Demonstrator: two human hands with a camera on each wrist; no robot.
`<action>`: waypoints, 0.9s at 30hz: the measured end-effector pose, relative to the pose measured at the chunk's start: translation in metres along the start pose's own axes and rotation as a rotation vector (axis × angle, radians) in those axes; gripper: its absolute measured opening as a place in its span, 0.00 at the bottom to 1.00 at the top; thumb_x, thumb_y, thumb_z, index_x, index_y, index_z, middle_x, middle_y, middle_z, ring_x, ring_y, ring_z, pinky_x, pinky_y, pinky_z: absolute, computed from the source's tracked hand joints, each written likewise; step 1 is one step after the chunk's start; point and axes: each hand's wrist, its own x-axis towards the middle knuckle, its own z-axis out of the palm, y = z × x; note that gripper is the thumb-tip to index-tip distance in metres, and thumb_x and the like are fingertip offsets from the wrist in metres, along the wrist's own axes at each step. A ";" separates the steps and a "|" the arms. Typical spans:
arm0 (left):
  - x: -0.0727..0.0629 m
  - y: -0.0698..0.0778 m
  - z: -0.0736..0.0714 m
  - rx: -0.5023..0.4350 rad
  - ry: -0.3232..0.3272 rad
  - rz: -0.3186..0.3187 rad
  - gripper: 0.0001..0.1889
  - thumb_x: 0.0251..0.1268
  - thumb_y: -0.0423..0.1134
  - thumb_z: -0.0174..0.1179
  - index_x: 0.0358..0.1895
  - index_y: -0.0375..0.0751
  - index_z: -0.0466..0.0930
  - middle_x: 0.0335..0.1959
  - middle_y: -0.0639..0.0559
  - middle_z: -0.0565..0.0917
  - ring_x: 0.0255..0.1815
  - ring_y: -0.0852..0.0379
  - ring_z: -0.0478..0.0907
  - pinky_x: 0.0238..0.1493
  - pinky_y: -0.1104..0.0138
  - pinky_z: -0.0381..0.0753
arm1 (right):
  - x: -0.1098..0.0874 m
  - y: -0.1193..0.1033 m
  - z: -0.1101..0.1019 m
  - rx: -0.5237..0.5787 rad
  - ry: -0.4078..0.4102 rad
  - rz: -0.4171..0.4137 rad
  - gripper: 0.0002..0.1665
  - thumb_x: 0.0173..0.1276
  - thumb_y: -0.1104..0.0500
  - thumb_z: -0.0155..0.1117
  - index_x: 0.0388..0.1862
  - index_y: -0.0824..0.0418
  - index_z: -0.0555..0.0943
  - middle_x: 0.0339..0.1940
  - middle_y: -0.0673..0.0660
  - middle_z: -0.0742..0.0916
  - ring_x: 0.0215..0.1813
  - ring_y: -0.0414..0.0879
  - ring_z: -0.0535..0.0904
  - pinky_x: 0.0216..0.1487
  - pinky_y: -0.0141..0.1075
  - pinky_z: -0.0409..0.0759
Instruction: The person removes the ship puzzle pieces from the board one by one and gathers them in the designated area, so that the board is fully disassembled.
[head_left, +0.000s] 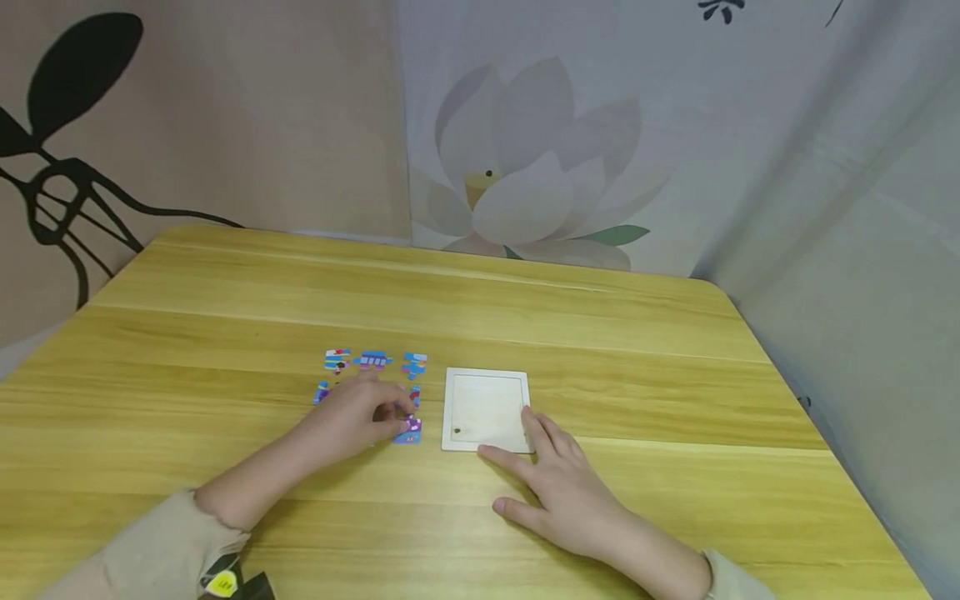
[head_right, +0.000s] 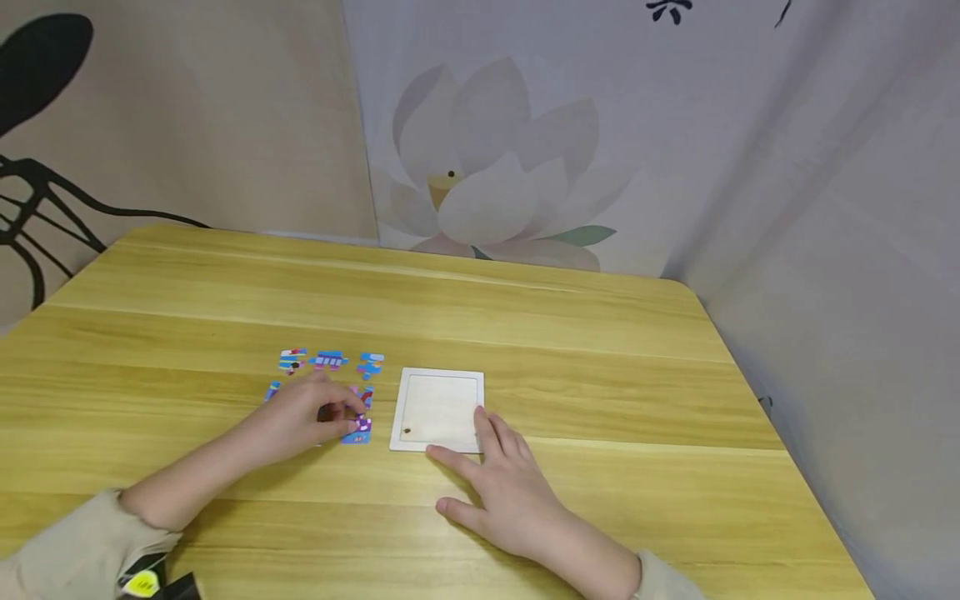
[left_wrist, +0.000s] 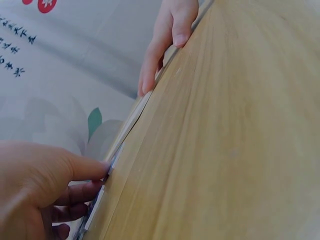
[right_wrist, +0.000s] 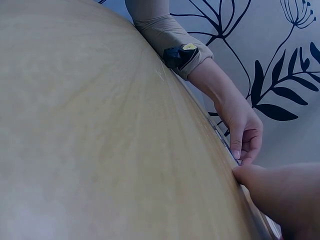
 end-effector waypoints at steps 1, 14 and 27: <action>0.000 0.000 0.000 -0.001 0.001 0.002 0.08 0.53 0.29 0.68 0.35 0.46 0.86 0.19 0.67 0.72 0.26 0.64 0.68 0.60 0.48 0.64 | 0.000 0.000 0.000 0.001 -0.001 0.000 0.33 0.68 0.30 0.47 0.72 0.29 0.61 0.77 0.65 0.49 0.75 0.60 0.43 0.69 0.58 0.46; 0.000 0.000 -0.001 -0.046 -0.011 -0.043 0.07 0.54 0.32 0.70 0.36 0.45 0.87 0.21 0.64 0.73 0.28 0.61 0.68 0.39 0.61 0.73 | 0.000 -0.001 0.000 0.011 -0.004 0.008 0.33 0.68 0.31 0.49 0.71 0.30 0.62 0.77 0.65 0.49 0.75 0.60 0.43 0.69 0.57 0.46; 0.004 0.004 -0.019 -0.227 -0.011 -0.074 0.07 0.60 0.36 0.67 0.41 0.41 0.87 0.25 0.59 0.79 0.28 0.57 0.71 0.27 0.67 0.74 | -0.002 0.000 -0.001 0.042 -0.004 0.032 0.34 0.67 0.31 0.52 0.71 0.29 0.61 0.77 0.63 0.51 0.76 0.59 0.43 0.69 0.57 0.46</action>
